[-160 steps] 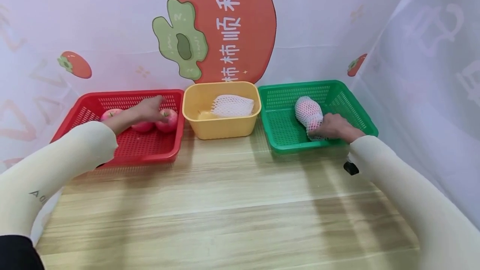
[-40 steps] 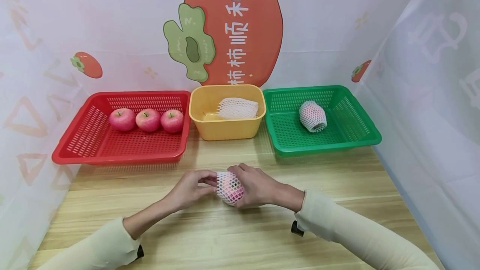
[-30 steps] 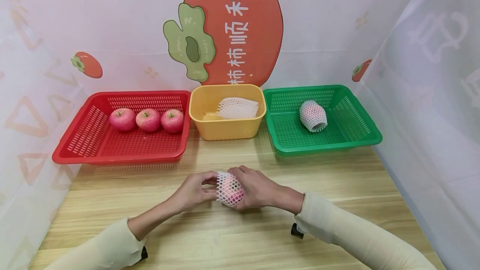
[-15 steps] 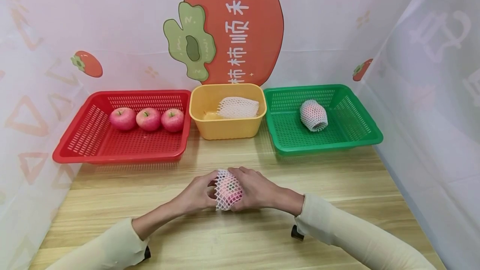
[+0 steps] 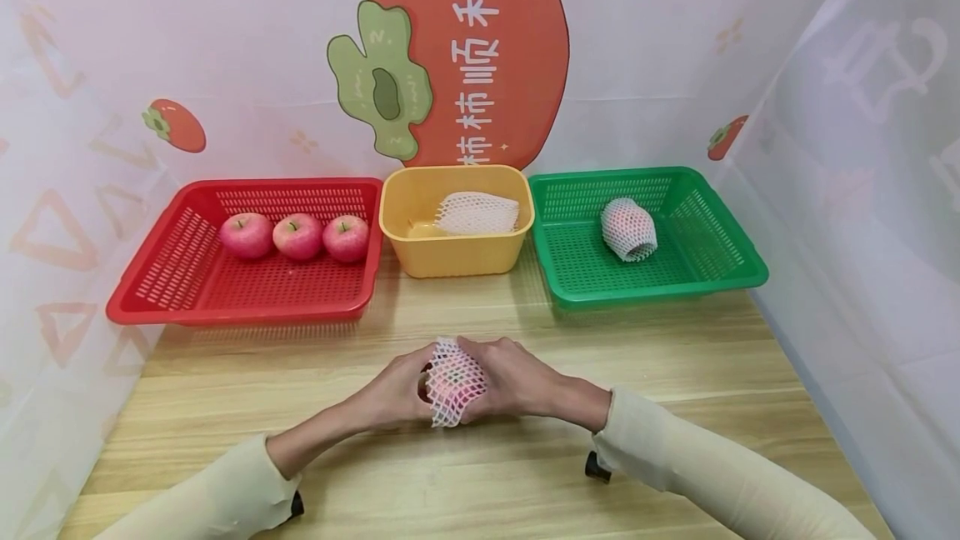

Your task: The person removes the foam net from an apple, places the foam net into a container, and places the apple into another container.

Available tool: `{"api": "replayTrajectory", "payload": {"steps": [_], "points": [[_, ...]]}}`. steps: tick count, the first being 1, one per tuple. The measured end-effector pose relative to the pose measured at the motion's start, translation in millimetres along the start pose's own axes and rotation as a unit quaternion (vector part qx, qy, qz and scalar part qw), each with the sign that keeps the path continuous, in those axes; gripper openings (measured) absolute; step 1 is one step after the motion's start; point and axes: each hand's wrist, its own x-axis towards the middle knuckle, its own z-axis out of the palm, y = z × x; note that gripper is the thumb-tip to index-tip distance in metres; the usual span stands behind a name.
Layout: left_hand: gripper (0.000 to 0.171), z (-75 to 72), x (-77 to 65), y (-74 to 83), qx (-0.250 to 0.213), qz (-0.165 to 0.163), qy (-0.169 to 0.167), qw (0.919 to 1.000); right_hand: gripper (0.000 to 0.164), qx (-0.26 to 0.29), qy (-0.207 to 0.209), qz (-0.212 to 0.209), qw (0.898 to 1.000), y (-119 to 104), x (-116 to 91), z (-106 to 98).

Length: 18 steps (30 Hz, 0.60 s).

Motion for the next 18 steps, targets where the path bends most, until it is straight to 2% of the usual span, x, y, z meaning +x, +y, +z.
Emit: {"api": "replayTrajectory", "payload": {"steps": [8, 14, 18], "points": [[0.069, -3.4, -0.8, 0.4, 0.008, 0.001, 0.015, 0.9999, 0.094, 0.003, -0.002, -0.013, 1.0, 2.1, -0.5, -5.8], [0.067, -4.3, -2.3, -0.5, 0.016, 0.004, 0.043, 0.9989, 0.078, -0.009, 0.013, -0.01, 1.0, 1.9, -2.1, -9.0], [0.069, -6.9, -2.4, 0.4, 0.017, -0.008, 0.063, 0.9979, 0.066, -0.024, 0.041, -0.008, 0.999, -1.4, -1.7, -9.9]]}}
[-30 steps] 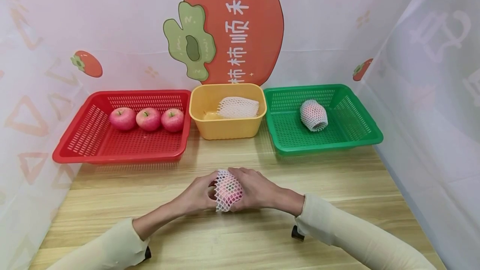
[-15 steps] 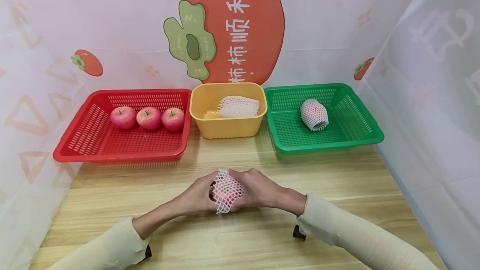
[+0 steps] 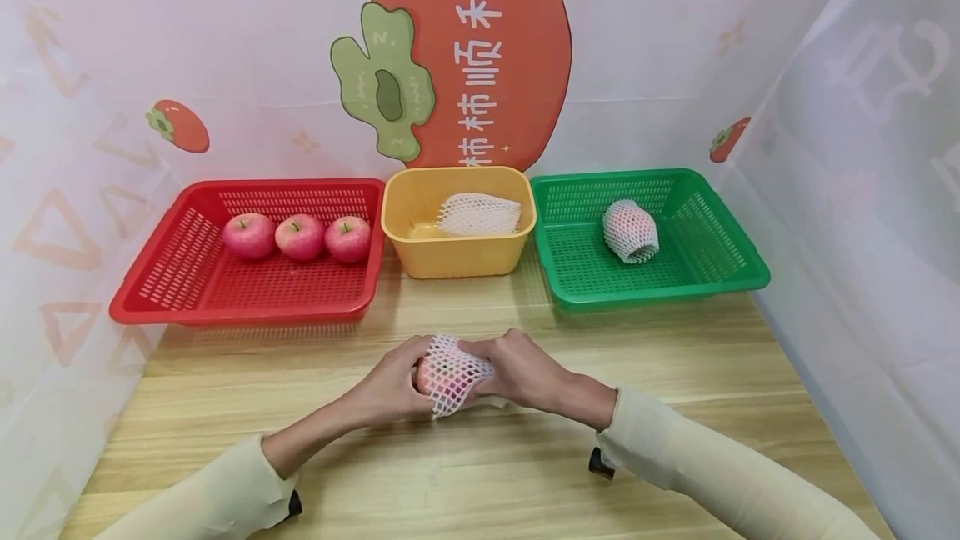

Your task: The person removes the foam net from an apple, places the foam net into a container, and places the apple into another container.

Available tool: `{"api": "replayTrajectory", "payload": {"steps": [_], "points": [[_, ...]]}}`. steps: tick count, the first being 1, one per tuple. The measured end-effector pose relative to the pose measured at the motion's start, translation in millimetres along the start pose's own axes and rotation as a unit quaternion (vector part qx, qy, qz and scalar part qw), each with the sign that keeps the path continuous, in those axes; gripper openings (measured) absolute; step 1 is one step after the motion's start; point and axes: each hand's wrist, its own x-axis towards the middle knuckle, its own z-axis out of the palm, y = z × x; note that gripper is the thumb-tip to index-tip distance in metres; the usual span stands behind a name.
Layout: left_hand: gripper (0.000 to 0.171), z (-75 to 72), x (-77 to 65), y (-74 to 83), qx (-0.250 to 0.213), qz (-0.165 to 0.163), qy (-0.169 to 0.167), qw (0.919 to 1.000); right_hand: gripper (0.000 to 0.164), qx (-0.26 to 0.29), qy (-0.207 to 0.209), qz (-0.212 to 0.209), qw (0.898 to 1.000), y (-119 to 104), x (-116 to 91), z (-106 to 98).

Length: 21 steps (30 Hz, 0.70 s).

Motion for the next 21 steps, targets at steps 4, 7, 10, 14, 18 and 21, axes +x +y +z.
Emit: {"api": "replayTrajectory", "payload": {"steps": [4, 7, 10, 14, 18, 21], "points": [[0.078, -5.1, 1.7, 0.1, -0.001, -0.021, 0.009, 0.9997, 0.056, -0.003, 0.035, 0.003, 0.999, -3, 1, -1], [0.082, -8.4, 2.4, -1.9, -0.009, -0.032, 0.01, 0.9994, 0.043, -0.008, 0.051, 0.009, 0.999, -4, 1, -3], [0.082, -11.0, 2.0, -3.3, -0.014, -0.035, 0.013, 0.9992, 0.026, -0.013, 0.059, 0.011, 0.998, -3, 2, -5], [0.082, -15.0, 0.9, -4.2, -0.028, -0.04, 0.015, 0.9987, 0.012, -0.014, 0.058, 0.006, 0.998, -3, 3, -10], [0.082, -19.7, -0.6, -5.0, -0.038, -0.052, 0.009, 0.9979, 0.009, -0.004, 0.043, 0.014, 0.999, -3, 3, -19], [0.081, -23.9, -2.2, -6.1, -0.04, -0.061, 0.003, 0.9973, 0.009, 0.006, 0.033, 0.022, 0.999, -2, 4, -28]]}}
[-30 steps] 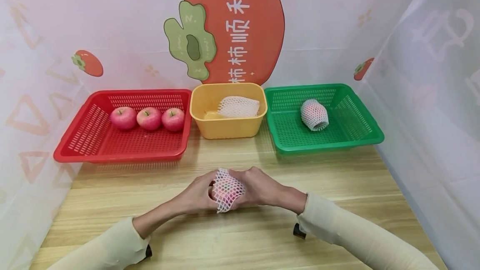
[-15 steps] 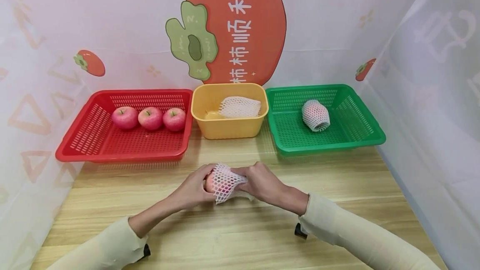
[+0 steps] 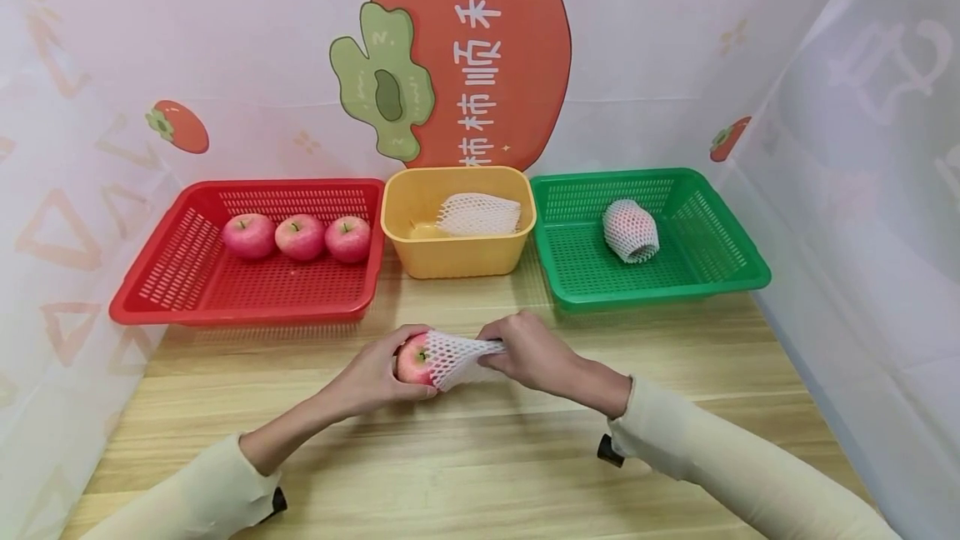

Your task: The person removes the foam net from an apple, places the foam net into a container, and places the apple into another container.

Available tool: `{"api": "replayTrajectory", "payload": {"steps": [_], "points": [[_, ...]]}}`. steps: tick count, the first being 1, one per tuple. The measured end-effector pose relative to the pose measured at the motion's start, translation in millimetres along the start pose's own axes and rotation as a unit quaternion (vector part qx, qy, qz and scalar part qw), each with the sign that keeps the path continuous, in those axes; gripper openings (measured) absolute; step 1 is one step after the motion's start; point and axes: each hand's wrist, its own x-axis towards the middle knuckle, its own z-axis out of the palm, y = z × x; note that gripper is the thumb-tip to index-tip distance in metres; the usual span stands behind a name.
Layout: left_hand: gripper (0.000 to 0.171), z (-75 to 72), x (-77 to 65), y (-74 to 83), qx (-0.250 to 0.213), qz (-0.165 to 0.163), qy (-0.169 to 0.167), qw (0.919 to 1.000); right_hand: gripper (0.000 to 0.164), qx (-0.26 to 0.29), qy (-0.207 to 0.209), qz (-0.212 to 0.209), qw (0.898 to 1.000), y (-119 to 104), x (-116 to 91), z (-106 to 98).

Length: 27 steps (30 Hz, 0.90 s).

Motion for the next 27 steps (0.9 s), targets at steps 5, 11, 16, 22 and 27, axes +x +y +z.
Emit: {"api": "replayTrajectory", "payload": {"steps": [5, 11, 16, 22, 27], "points": [[0.08, -7.0, -3.6, -1.4, 0.002, -0.007, -0.004, 1.0, 0.011, -0.007, 0.01, -0.005, 1.0, 3, 3, -18], [0.08, -16.6, -8.5, 0.8, 0.017, -0.014, 0.002, 0.9997, 0.013, -0.014, 0.029, -0.014, 0.999, 4, 10, -41], [0.081, -27.0, -11.4, 10.8, 0.02, -0.017, -0.001, 0.9996, 0.014, -0.023, 0.03, -0.001, 0.999, 2, 21, -63], [0.082, -45.8, -13.3, 26.6, 0.025, -0.006, 0.003, 0.9997, 0.017, -0.039, 0.051, 0.002, 0.998, -3, 39, -88], [0.083, -64.4, -12.2, 37.8, 0.05, -0.003, 0.019, 0.9985, 0.024, -0.043, 0.072, -0.001, 0.996, -4, 57, -103]]}}
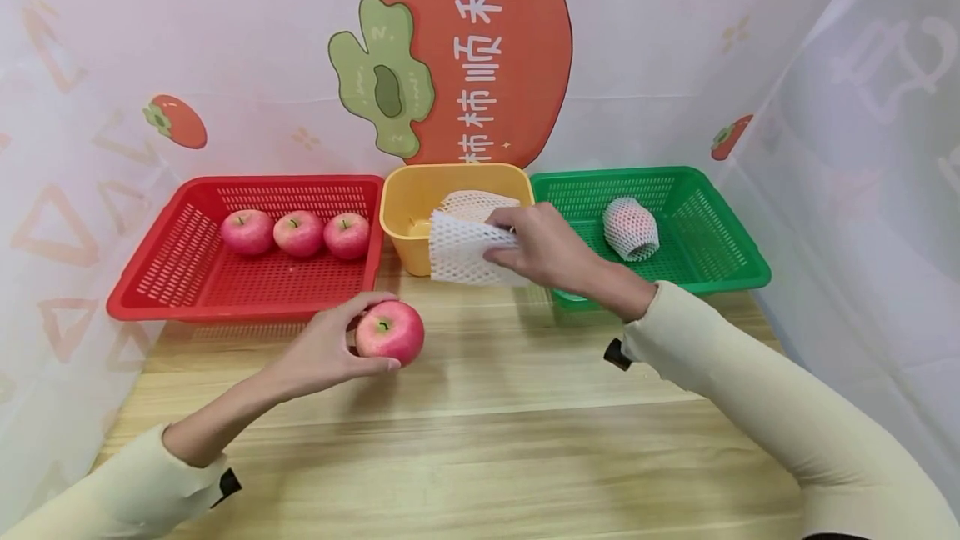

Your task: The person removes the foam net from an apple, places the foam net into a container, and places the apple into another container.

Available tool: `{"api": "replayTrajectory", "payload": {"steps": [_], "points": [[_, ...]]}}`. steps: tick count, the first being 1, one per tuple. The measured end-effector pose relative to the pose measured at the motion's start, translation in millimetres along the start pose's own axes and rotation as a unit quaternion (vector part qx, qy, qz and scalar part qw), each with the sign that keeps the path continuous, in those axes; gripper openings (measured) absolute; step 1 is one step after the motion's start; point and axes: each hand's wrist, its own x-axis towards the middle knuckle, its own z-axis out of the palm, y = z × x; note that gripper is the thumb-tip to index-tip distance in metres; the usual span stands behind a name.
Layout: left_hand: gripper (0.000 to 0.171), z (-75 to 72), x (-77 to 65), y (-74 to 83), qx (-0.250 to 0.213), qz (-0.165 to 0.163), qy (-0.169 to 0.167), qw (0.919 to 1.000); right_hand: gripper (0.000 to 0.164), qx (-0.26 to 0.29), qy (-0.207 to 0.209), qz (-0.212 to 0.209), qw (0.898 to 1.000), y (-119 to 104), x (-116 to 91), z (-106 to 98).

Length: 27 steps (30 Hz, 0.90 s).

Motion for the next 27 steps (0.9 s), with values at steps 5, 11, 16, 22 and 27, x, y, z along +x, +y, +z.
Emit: {"api": "replayTrajectory", "payload": {"steps": [5, 11, 16, 22, 27], "points": [[0.082, -23.1, 1.9, 5.9, 0.024, -0.012, 0.017, 0.9995, 0.029, 0.001, 0.006, 0.017, 1.0, 2, 21, -8], [0.082, -50.0, 6.4, 5.5, 0.054, -0.017, 0.047, 0.9973, 0.033, -0.01, 0.013, 0.031, 0.999, 12, 45, -14], [0.09, -73.8, 11.5, 0.1, 0.081, -0.051, 0.067, 0.9932, 0.035, -0.017, 0.005, 0.042, 0.999, 21, 65, -17], [0.091, -101.8, 21.1, -20.2, 0.09, -0.062, 0.1, 0.989, 0.042, -0.039, -0.022, 0.067, 0.997, 29, 86, -14], [0.094, -123.9, 25.3, -41.8, 0.098, -0.082, 0.111, 0.9855, 0.042, -0.047, -0.04, 0.095, 0.994, 38, 94, -3]]}}
